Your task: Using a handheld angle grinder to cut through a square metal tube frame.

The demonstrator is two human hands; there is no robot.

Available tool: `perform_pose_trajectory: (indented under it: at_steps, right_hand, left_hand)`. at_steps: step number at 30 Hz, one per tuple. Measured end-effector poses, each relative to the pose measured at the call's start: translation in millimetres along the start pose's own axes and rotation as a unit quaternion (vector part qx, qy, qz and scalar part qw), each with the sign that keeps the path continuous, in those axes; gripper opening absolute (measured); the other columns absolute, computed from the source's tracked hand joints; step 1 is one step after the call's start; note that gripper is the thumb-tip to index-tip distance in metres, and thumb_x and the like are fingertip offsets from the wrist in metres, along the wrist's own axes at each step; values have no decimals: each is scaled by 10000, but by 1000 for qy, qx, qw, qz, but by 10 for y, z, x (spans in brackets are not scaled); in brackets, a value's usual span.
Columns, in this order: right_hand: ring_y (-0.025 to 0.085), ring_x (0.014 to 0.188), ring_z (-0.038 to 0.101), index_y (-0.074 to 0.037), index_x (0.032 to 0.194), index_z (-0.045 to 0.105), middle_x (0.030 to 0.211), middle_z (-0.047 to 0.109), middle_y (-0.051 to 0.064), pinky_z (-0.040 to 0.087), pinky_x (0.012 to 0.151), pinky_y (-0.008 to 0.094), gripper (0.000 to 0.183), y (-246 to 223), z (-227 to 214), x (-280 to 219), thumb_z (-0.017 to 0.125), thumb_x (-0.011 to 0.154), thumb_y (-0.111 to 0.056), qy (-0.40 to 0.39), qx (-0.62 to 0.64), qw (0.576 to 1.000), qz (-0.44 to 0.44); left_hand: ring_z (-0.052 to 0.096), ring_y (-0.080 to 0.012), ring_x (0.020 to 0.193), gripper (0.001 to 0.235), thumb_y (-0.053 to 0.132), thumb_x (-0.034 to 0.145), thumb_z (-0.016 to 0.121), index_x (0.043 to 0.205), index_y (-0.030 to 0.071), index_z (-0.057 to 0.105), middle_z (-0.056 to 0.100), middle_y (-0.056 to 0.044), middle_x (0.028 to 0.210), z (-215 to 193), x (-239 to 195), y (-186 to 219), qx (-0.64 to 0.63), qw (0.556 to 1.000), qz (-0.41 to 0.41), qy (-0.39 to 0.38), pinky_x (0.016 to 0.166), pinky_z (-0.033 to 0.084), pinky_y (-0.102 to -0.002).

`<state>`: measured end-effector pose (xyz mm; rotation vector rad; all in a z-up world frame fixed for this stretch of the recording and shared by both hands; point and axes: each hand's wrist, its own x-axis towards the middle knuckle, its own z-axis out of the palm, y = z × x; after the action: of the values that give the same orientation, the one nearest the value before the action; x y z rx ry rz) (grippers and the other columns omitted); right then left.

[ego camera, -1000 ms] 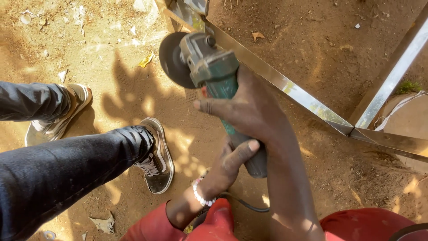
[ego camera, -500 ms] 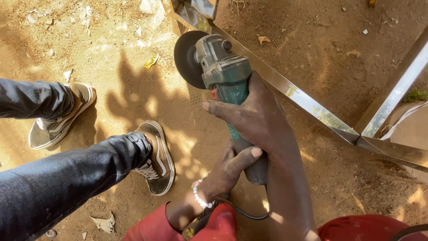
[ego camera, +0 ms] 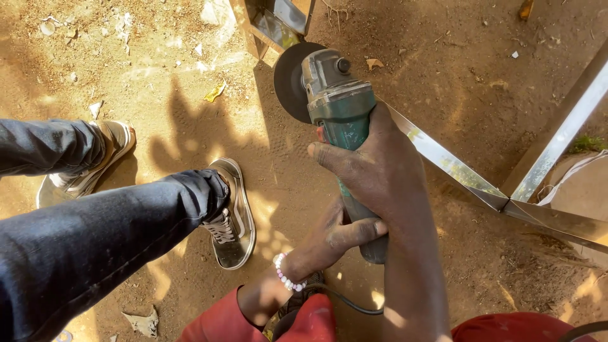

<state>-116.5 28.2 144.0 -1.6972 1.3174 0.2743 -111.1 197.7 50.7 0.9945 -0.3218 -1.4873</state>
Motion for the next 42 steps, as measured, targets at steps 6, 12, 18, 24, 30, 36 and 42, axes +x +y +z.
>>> perform_pose_trajectory:
  at_steps: [6,12,18,24,30,36,42]
  right_hand:
    - [479,1207,838,-207,1473,637,1331,897,112,611,996,621,829,-172,46,-25,889,822,-655,-6,-88,996,23]
    - [399,1075,824,-186,1544,635,1265,850,109,611,899,599,810,-496,63,154,851,874,-588,-58,-159,985,-40]
    - [354,1026,808,-195,1523,619,1231,829,103,613,858,547,752,-391,-213,-148,842,878,-512,-94,-152,984,-24]
    - [176,1021,786,-207,1391,787,1158,874,3,638,922,398,578,214,-283,-240,902,826,-243,-97,77,992,24]
    - [157,1309,811,-275,1629,716,1431,866,-31,652,1137,402,925,524,-274,-165,975,757,-443,-91,121,988,-5]
    - [169,1225,800,-239,1550,737,1337,835,6,671,1071,404,825,554,-301,-221,972,782,-426,-92,156,983,-32]
    - [181,1169,815,-217,1500,768,1282,855,8,685,1028,419,771,696,-223,-118,981,789,-429,-100,157,980,-75]
  left_hand:
    - [769,-159,875,373,355,1079,911,1195,45,736,804,-57,951,21,-28,127,-64,997,1,-38,800,637,-327]
    - [797,-124,1052,393,464,1047,920,1238,131,838,854,36,1091,9,55,236,-34,997,67,29,946,651,-329]
    - [678,-128,906,357,317,1058,910,1259,95,717,767,-20,1012,329,5,1,-113,991,65,-7,777,550,-312]
    - [601,-131,874,246,217,1054,810,1170,106,624,649,1,965,479,-102,-201,-72,996,8,-43,794,485,-332]
    - [739,-151,1008,426,326,995,882,1306,77,729,795,-14,1099,592,-96,-319,25,998,-55,32,876,604,-351]
    - [721,-132,929,468,339,981,909,1303,80,690,783,-10,1023,588,-91,-403,39,998,-30,42,800,582,-334]
    - [767,-185,949,546,435,946,926,1291,69,713,821,-48,1047,582,-98,-398,57,997,-23,44,835,618,-373]
